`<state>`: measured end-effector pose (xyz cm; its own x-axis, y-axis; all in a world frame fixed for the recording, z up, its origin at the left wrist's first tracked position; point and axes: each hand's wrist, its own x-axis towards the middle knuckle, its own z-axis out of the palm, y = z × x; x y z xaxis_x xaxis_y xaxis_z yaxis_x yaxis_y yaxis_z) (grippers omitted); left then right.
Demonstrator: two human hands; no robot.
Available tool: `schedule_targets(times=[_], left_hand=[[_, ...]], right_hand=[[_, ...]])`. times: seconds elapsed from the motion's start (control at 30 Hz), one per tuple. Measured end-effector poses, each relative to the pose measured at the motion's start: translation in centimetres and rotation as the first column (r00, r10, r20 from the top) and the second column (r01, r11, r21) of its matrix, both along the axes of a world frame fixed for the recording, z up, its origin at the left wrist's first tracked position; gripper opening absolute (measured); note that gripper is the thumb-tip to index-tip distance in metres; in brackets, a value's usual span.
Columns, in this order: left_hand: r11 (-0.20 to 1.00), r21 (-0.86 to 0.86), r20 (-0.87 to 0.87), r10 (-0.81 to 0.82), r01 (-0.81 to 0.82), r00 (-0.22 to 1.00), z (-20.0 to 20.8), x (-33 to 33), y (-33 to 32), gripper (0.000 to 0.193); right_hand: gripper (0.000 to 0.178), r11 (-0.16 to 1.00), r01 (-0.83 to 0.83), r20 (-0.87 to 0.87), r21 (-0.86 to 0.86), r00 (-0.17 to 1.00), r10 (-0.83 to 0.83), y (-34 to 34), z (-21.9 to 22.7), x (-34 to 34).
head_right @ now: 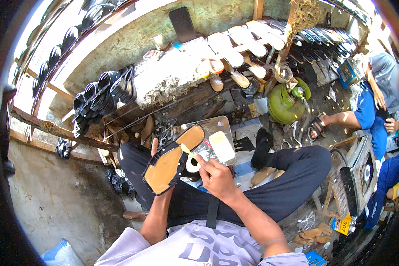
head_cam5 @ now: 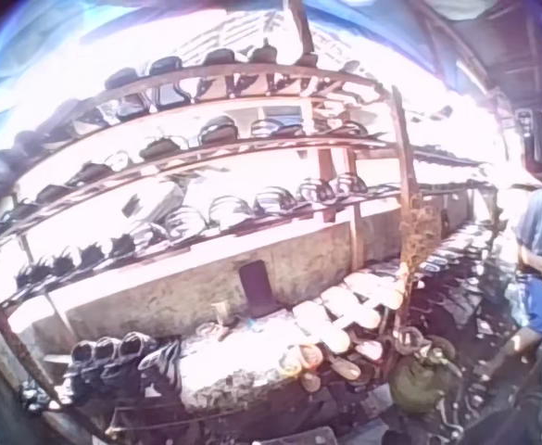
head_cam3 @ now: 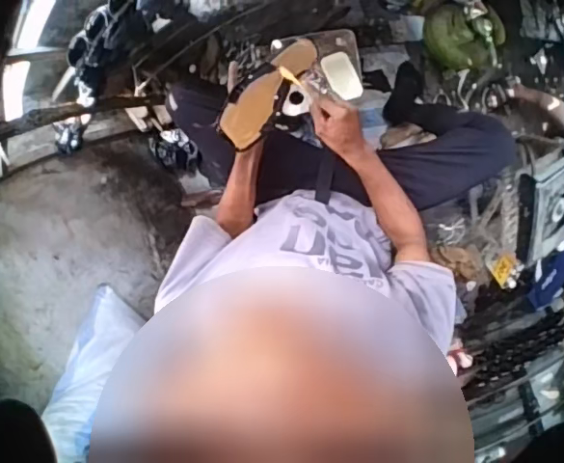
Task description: The person sits cross-legged and applies glue to the soles of several sandals using a small brush. They repeatedly dip the brush into a container of glue and spread it evenly across each sandal sole before placing the finished sandal on a nearby shelf.
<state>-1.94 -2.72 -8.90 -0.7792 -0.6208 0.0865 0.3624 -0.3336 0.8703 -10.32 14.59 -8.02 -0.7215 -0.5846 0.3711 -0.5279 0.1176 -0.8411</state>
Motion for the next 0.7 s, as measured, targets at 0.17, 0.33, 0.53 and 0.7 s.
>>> schedule_targets(times=[0.17,0.33,0.53,0.7], left_hand=[[0.887,0.373,-0.144,-0.234,0.271,0.962,-0.1,0.7,-2.8,0.079],[0.758,0.354,-0.056,-0.568,0.548,0.821,-0.8,0.9,-6.2,0.066],[0.553,0.78,-0.077,-0.379,0.293,0.922,-2.1,0.5,-7.4,0.058],[0.687,0.714,0.112,-0.301,0.134,0.947,-3.0,0.0,-6.9,0.065]], right_hand=[[0.041,0.987,0.159,0.755,0.005,0.646,-0.108,1.3,-1.2,-3.3],[0.043,0.964,0.027,0.962,-0.263,0.082,0.26,2.9,-1.8,-5.7],[0.009,0.974,0.042,0.972,-0.221,0.096,0.217,1.8,-3.7,-6.4],[0.006,0.914,0.317,0.946,-0.252,0.281,0.164,-3.8,-6.1,-11.0]])
